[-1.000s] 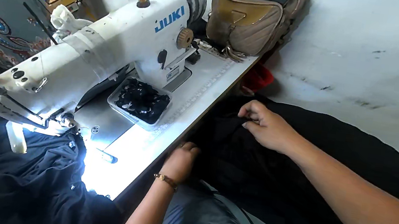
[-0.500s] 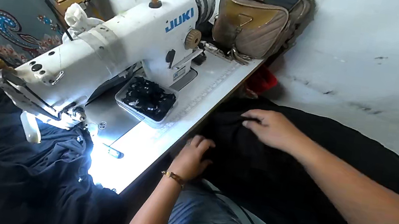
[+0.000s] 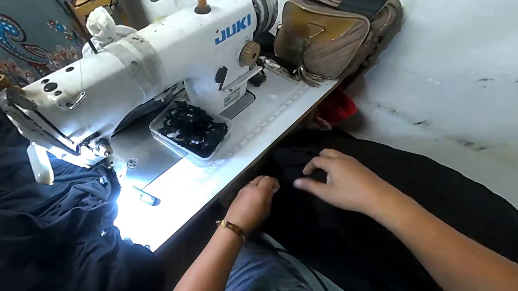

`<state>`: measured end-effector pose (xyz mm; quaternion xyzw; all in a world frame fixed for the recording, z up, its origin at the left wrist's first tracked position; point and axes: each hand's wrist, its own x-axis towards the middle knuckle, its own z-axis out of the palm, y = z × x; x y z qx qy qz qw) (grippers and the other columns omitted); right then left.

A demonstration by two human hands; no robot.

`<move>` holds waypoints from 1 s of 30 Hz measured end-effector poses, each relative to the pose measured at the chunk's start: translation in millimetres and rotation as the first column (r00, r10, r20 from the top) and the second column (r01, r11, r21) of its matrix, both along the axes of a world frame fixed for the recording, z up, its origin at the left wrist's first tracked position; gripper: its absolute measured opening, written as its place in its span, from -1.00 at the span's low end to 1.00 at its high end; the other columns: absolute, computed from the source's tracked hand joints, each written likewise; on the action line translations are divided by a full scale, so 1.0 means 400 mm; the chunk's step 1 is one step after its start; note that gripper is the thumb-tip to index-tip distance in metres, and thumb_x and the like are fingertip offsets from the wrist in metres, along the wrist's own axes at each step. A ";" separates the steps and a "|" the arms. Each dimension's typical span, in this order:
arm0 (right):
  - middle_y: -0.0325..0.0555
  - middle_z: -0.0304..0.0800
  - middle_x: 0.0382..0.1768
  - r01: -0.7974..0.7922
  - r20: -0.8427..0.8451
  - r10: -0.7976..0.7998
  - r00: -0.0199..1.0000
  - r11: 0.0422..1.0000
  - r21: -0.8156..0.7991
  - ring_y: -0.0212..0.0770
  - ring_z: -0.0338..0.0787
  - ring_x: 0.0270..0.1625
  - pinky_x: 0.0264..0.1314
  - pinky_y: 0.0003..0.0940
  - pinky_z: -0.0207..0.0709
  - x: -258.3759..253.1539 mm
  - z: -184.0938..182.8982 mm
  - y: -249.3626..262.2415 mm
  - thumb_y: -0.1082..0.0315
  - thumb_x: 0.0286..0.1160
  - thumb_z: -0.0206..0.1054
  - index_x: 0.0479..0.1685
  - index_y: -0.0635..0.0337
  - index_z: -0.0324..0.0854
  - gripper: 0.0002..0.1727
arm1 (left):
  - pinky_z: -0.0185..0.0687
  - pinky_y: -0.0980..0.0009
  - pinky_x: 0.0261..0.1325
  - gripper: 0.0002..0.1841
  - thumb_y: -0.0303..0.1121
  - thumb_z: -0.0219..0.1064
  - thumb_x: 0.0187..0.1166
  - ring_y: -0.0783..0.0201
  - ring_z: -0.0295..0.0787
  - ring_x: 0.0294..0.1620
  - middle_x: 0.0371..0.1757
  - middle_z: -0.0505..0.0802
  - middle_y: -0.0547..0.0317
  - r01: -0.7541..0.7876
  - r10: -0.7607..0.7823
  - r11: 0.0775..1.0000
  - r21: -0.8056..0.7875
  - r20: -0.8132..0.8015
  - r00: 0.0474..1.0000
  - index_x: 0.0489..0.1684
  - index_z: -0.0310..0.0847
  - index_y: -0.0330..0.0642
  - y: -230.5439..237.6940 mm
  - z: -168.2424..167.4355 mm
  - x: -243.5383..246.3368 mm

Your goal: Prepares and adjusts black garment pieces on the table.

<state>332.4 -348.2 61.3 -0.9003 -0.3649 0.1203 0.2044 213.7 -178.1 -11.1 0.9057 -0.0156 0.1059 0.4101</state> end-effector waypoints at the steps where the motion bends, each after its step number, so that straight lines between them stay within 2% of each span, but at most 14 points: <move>1: 0.22 0.70 0.02 -0.005 -0.009 0.005 1.000 0.998 -0.061 0.21 0.76 0.07 0.11 0.24 0.67 -0.017 -0.008 0.010 0.06 0.31 0.65 -0.10 0.35 0.78 -0.52 | 0.74 0.00 0.26 -0.80 -0.48 0.15 0.78 -0.07 0.85 0.14 0.19 0.82 -0.21 -0.009 0.009 1.000 -0.003 0.006 1.000 0.09 0.68 -0.37 -0.006 0.018 0.003; 2: 0.19 0.68 0.05 -0.016 -0.017 0.014 1.000 0.992 -0.128 0.18 0.75 0.09 0.14 0.20 0.68 -0.034 -0.014 0.021 0.04 0.28 0.68 -0.09 0.33 0.77 -0.50 | 0.74 0.02 0.27 -0.80 -0.48 0.15 0.78 -0.05 0.85 0.15 0.20 0.81 -0.19 -0.016 0.016 1.000 -0.006 0.013 1.000 0.09 0.68 -0.37 -0.011 0.032 0.008; 4: 0.18 0.66 0.08 -0.046 -0.011 0.044 0.999 0.978 -0.205 0.16 0.77 0.09 0.19 0.11 0.69 -0.048 -0.029 0.036 0.27 0.46 0.54 -0.14 0.35 0.76 -0.73 | 0.74 0.04 0.27 -0.81 -0.48 0.18 0.77 -0.03 0.84 0.17 0.22 0.81 -0.18 -0.010 0.010 1.000 -0.014 0.034 0.999 0.07 0.68 -0.36 -0.018 0.035 0.016; 6: 0.25 0.70 0.02 -0.039 0.024 0.042 0.999 0.991 -0.130 0.20 0.81 0.00 0.09 0.17 0.71 -0.025 -0.043 0.027 0.48 0.49 0.44 -0.21 0.39 0.77 -0.90 | 0.75 0.05 0.29 -0.82 -0.51 0.32 0.66 -0.03 0.82 0.24 0.32 0.76 -0.19 0.045 -0.042 0.999 -0.024 0.084 0.996 0.10 0.67 -0.37 -0.012 0.003 0.021; 9: 0.36 0.78 0.00 0.003 0.050 -0.004 0.999 1.000 0.009 0.32 0.79 0.11 0.21 0.33 0.62 0.033 -0.026 -0.011 0.60 0.46 0.42 -0.15 0.45 0.79 -0.90 | 0.64 -0.06 0.44 -0.51 -0.47 0.60 0.37 -0.17 0.63 0.49 0.60 0.56 -0.19 0.130 -0.131 0.989 0.064 0.011 0.991 0.31 0.63 -0.26 0.010 -0.057 0.004; 11: 0.37 0.80 0.02 0.036 0.051 -0.038 0.998 0.998 0.049 0.35 0.79 0.15 0.26 0.35 0.57 0.058 -0.007 -0.036 0.67 0.44 0.40 -0.06 0.45 0.77 -0.84 | 0.56 -0.12 0.51 -0.61 -0.46 0.59 0.38 -0.21 0.52 0.58 0.66 0.53 -0.13 0.165 -0.145 0.974 0.156 -0.133 0.981 0.20 0.75 -0.21 0.018 -0.087 -0.007; 14: 0.32 0.82 0.03 0.062 0.053 -0.067 0.996 0.994 0.086 0.37 0.81 0.11 0.16 0.41 0.59 0.073 -0.004 -0.056 0.72 0.42 0.37 0.13 0.34 0.65 -0.68 | 0.59 -0.07 0.48 -0.81 -0.51 0.41 0.54 -0.17 0.63 0.48 0.44 0.72 -0.11 0.160 -0.119 0.944 0.289 -0.153 0.981 0.04 0.82 -0.23 0.021 -0.103 -0.009; 18: 0.27 0.76 -0.12 -0.030 0.156 0.012 0.988 0.993 0.116 0.29 0.79 0.01 0.03 0.31 0.63 0.073 -0.031 -0.061 0.83 0.37 0.17 -0.34 0.31 0.82 -0.66 | 0.65 -0.06 0.37 -0.83 -0.52 0.32 0.62 -0.16 0.75 0.29 0.17 0.86 -0.11 0.072 -0.065 0.959 0.273 -0.032 0.997 0.00 0.82 -0.27 0.017 -0.081 0.002; 20: 0.37 0.74 0.01 -0.038 0.124 0.035 0.992 0.999 0.023 0.33 0.78 0.08 0.10 0.31 0.64 0.052 -0.023 -0.043 0.79 0.44 0.16 -0.28 0.33 0.86 -0.66 | 0.69 -0.10 0.28 -0.83 -0.50 0.30 0.65 -0.18 0.79 0.23 0.13 0.88 -0.11 -0.003 -0.007 0.972 0.233 0.039 0.999 0.01 0.81 -0.24 0.012 -0.061 0.008; 22: 0.32 0.69 0.14 -0.046 0.035 0.050 0.998 0.994 -0.096 0.26 0.77 0.11 0.14 0.25 0.67 0.015 -0.022 -0.016 0.52 0.53 0.34 -0.13 0.33 0.85 -0.84 | 0.75 -0.09 0.15 -0.84 -0.46 0.32 0.64 -0.14 0.84 0.16 0.07 0.90 -0.06 -0.075 0.042 0.968 0.240 0.141 0.989 -0.03 0.83 -0.20 0.001 -0.053 0.026; 24: 0.23 0.63 0.17 -0.048 -0.027 0.044 0.999 0.979 -0.198 0.18 0.75 0.13 0.17 0.15 0.69 -0.026 -0.041 0.016 0.06 0.39 0.59 -0.09 0.33 0.78 -0.56 | 0.75 -0.07 0.09 -0.85 -0.46 0.32 0.64 -0.12 0.84 0.14 0.08 0.88 -0.06 -0.119 0.075 0.960 0.253 0.176 0.982 -0.05 0.83 -0.19 -0.015 -0.038 0.042; 25: 0.22 0.61 0.16 -0.048 -0.033 0.042 0.999 0.973 -0.225 0.15 0.74 0.13 0.19 0.09 0.68 -0.040 -0.051 0.029 0.00 0.33 0.63 -0.10 0.35 0.76 -0.49 | 0.76 -0.06 0.11 -0.84 -0.46 0.32 0.64 -0.13 0.84 0.14 0.12 0.86 -0.10 -0.122 0.083 0.962 0.244 0.162 0.983 -0.03 0.82 -0.22 -0.021 -0.032 0.046; 28: 0.29 0.67 0.08 -0.024 0.003 0.025 1.000 0.982 -0.186 0.21 0.79 0.05 0.15 0.14 0.70 -0.028 -0.067 0.032 0.37 0.52 0.48 -0.19 0.42 0.76 -0.80 | 0.84 0.02 -0.02 -0.85 -0.43 0.41 0.61 -0.09 0.86 0.02 0.15 0.77 -0.18 -0.077 0.058 0.989 0.126 0.144 0.988 0.00 0.72 -0.27 -0.019 -0.041 0.025; 30: 0.34 0.71 0.04 0.024 0.002 -0.023 1.000 0.994 -0.104 0.29 0.78 0.08 0.18 0.26 0.66 0.009 -0.050 0.009 0.50 0.53 0.42 -0.10 0.45 0.77 -0.85 | 0.80 -0.04 0.13 -0.73 -0.40 0.53 0.50 -0.13 0.82 0.11 0.18 0.77 -0.21 0.027 -0.031 0.998 0.058 0.057 0.998 0.06 0.70 -0.30 0.001 -0.057 0.004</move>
